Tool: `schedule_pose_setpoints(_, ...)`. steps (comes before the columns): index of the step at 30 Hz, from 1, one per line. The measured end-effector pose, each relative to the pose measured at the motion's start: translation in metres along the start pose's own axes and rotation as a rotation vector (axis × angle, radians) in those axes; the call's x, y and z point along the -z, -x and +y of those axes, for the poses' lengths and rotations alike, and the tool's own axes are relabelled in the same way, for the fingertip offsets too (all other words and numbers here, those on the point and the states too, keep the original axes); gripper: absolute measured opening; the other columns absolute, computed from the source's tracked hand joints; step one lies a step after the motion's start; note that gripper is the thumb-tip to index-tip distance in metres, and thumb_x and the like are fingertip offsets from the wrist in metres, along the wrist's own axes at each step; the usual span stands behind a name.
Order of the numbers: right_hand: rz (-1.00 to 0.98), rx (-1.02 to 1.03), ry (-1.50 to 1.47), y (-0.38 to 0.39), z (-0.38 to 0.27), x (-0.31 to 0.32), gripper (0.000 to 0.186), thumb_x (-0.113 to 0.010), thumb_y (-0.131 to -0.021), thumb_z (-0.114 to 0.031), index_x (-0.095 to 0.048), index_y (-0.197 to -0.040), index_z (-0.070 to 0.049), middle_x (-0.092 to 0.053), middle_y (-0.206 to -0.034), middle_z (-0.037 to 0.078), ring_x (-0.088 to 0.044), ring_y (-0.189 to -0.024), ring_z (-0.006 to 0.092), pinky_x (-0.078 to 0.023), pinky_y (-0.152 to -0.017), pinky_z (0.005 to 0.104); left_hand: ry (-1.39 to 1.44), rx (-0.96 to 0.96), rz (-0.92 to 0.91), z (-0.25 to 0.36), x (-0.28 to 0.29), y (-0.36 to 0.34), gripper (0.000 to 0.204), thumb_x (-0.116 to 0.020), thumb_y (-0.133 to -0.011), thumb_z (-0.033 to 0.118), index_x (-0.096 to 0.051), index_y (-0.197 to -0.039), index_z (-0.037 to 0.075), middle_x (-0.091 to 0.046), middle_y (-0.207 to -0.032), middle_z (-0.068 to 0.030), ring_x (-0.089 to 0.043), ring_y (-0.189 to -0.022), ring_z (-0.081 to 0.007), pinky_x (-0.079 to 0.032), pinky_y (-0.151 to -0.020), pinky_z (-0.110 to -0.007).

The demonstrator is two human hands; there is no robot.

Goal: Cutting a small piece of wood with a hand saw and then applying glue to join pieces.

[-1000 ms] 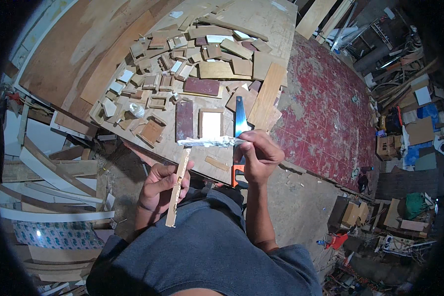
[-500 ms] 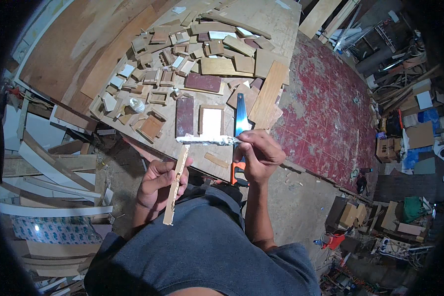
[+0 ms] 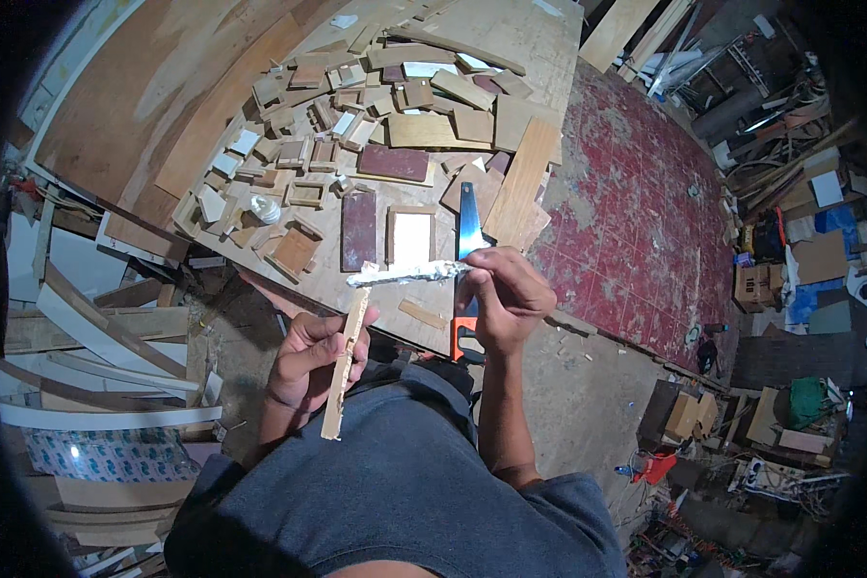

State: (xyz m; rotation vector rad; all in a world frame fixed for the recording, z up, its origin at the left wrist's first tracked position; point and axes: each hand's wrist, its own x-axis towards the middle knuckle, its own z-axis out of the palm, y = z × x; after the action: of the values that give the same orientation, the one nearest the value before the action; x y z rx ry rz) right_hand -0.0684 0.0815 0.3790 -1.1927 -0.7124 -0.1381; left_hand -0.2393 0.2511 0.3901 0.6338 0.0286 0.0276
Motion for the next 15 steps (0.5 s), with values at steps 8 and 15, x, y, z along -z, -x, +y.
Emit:
schedule_pose_setpoints(8,0.047,0.036,0.023,-0.0046,0.0094,-0.0049,0.014,-0.06,-0.092,0.001,-0.065,-0.103,0.009,-0.062,-0.083,0.016,-0.055,-0.051,0.012,-0.042,-0.041,0.0238,-0.012,-0.007,0.03,0.0033,0.0004,0.0002,0.042,-0.058,-0.095,0.012,-0.052,-0.13,-0.01,-0.068,-0.091,-0.0123,-0.062,-0.074,-0.0129,-0.051,-0.069,-0.024)
schedule_pose_setpoints(15,-0.032,-0.003,-0.01,-0.0028,0.0028,-0.0095,0.009,-0.063,-0.088,0.004,-0.068,-0.094,0.009,-0.064,-0.082,0.017,-0.06,-0.052,0.0139,-0.047,-0.043,0.0241,-0.013,-0.019,0.077,0.0054,-0.0017,-0.001,0.041,-0.058,-0.095,0.011,-0.053,-0.129,-0.01,-0.068,-0.089,-0.0116,-0.062,-0.074,-0.0126,-0.051,-0.07,-0.024)
